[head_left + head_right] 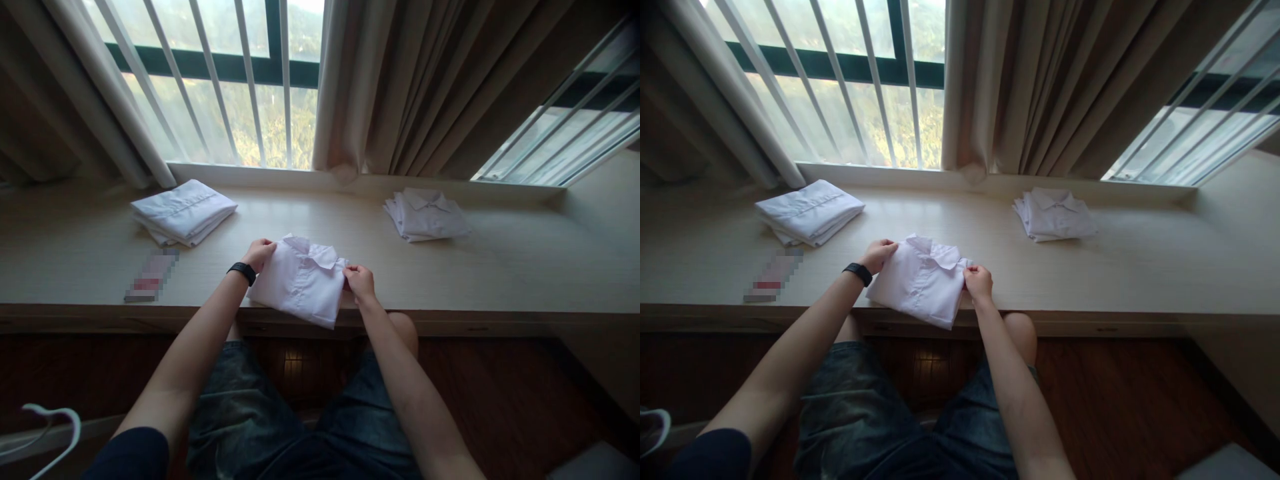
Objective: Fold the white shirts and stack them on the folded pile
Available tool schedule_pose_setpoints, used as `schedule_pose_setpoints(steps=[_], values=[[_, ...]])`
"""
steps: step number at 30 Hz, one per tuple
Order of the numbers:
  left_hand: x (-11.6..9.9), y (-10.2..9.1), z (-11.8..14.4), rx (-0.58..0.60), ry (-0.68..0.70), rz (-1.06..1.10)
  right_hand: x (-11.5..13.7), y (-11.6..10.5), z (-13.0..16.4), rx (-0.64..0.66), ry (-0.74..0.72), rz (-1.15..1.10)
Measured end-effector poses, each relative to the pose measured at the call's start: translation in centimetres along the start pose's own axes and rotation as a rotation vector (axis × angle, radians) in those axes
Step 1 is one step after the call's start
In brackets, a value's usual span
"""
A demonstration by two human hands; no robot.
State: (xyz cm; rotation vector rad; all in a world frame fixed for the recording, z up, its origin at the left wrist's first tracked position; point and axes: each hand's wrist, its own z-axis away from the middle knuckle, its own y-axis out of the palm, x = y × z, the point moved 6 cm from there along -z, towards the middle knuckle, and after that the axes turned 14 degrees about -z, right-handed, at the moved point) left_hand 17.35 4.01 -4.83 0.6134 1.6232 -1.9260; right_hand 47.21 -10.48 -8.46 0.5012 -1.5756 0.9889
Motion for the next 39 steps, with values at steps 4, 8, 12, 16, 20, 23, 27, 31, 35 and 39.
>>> schedule_pose_setpoints(steps=[4,8,12,16,20,23,27,31,35,39], values=[[1.4,0.8,-0.2,0.127,-0.061,0.072,-1.0,-0.3,0.2,-0.066,0.087,0.063],[2.0,0.9,0.4,0.168,-0.056,0.129,-0.3,0.0,0.6,0.023,0.056,0.167],[2.0,0.6,0.8,0.129,-0.019,0.141,1.3,-0.5,1.4,-0.036,-0.014,0.241],[-1.2,-0.1,0.2,-0.062,0.229,-0.057,3.0,0.6,2.1,-0.020,-0.086,0.188],[-6.3,2.3,-0.1,-0.022,0.664,-0.433,2.4,2.5,2.1,0.035,-0.023,0.104],[-7.5,3.6,-0.4,-0.004,0.701,-0.544,1.1,3.3,1.6,0.054,-0.019,-0.034],[-6.7,2.7,1.3,-0.116,0.825,-0.506,-0.1,2.8,1.2,0.050,-0.068,-0.177],[-3.6,2.3,4.5,0.033,0.992,-0.482,-0.3,2.2,1.3,0.110,-0.079,-0.136],[-0.6,0.5,5.0,-0.159,0.754,-0.306,0.1,0.3,1.9,-0.065,-0.101,-0.026],[0.9,-0.1,2.8,-0.234,0.381,-0.187,0.7,-0.2,2.2,-0.153,-0.125,0.009]])
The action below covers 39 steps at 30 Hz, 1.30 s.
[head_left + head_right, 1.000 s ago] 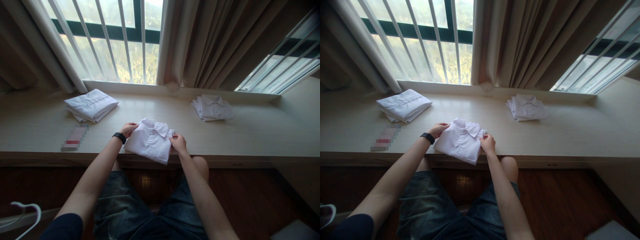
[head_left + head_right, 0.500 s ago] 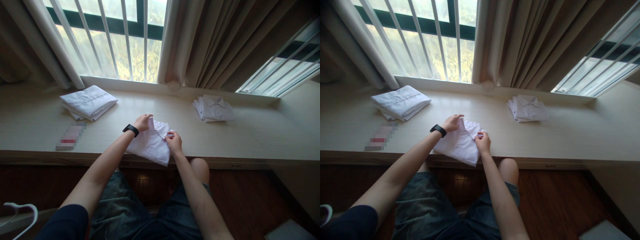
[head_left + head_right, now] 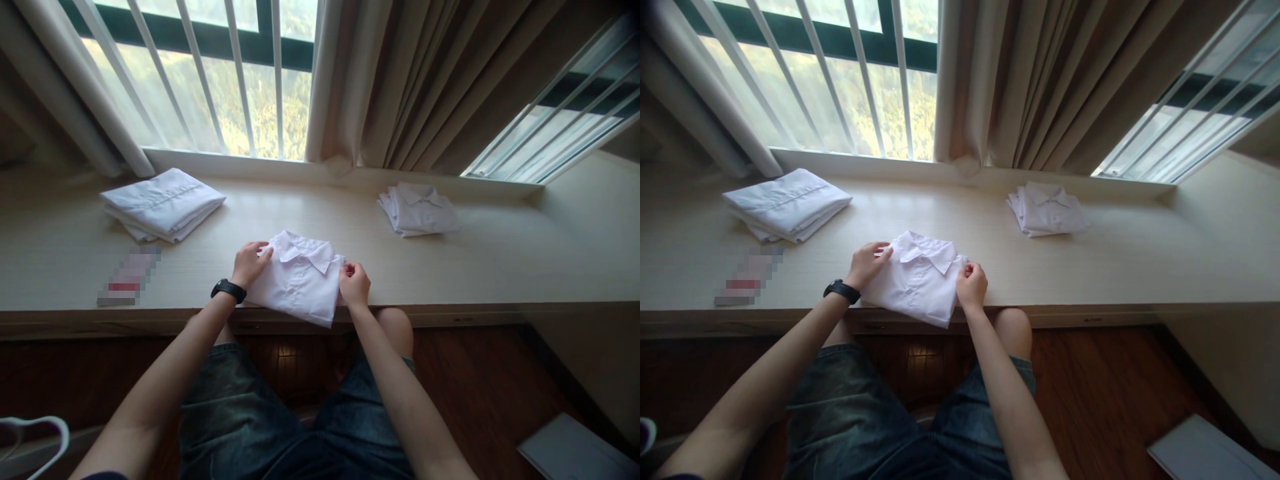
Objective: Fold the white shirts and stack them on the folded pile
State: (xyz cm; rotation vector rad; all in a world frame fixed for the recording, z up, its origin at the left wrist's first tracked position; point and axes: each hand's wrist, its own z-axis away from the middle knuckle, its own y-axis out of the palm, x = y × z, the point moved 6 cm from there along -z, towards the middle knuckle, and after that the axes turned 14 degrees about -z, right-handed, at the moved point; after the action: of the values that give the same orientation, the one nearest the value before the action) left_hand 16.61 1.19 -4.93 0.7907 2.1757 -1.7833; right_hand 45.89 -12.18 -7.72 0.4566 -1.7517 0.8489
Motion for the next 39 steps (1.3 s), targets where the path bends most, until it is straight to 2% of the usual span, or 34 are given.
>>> schedule_pose_setpoints(steps=[5,8,10,12,13,15,17,19,24,28,31,33,35,37,39], values=[[1.9,1.6,-2.4,0.123,-0.342,0.162,0.7,0.7,-1.1,0.071,-0.005,0.181],[2.3,2.3,-2.9,0.149,-0.412,0.224,1.3,1.0,-1.9,0.142,-0.024,0.273],[2.2,2.3,-2.9,0.117,-0.420,0.298,1.6,1.0,-2.4,0.138,-0.039,0.230],[2.2,2.4,-2.7,0.114,-0.467,0.473,1.5,1.0,-2.8,0.098,-0.008,0.058],[2.1,2.6,-2.5,0.144,-0.495,0.583,1.2,1.0,-2.8,0.076,0.052,-0.081],[1.7,3.1,-2.2,0.253,-0.535,0.771,-0.2,1.5,-2.6,0.050,0.268,-0.409],[1.4,3.4,-1.9,0.365,-0.540,0.844,-1.6,2.2,-1.9,0.050,0.477,-0.638],[1.6,3.4,-1.7,0.410,-0.541,0.818,-2.5,2.3,-1.2,0.052,0.570,-0.698],[1.6,3.4,-1.8,0.403,-0.526,0.774,-3.0,2.0,-0.4,0.033,0.577,-0.743],[0.3,3.4,-1.7,0.462,-0.414,0.791,-2.4,2.9,0.1,0.166,0.589,-0.993],[0.9,3.3,-1.7,0.405,-0.433,0.590,-3.4,2.3,0.6,0.131,0.636,-0.875],[1.7,3.1,-1.8,0.336,-0.477,0.487,-4.0,1.5,0.6,0.079,0.603,-0.728],[2.3,2.6,-1.9,0.296,-0.484,0.406,-4.2,1.1,0.5,0.100,0.538,-0.633],[2.6,2.1,-1.8,0.304,-0.465,0.312,-4.1,1.2,0.5,0.143,0.511,-0.597],[2.3,1.8,-1.5,0.355,-0.439,0.324,-3.9,1.4,0.5,0.163,0.534,-0.655]])
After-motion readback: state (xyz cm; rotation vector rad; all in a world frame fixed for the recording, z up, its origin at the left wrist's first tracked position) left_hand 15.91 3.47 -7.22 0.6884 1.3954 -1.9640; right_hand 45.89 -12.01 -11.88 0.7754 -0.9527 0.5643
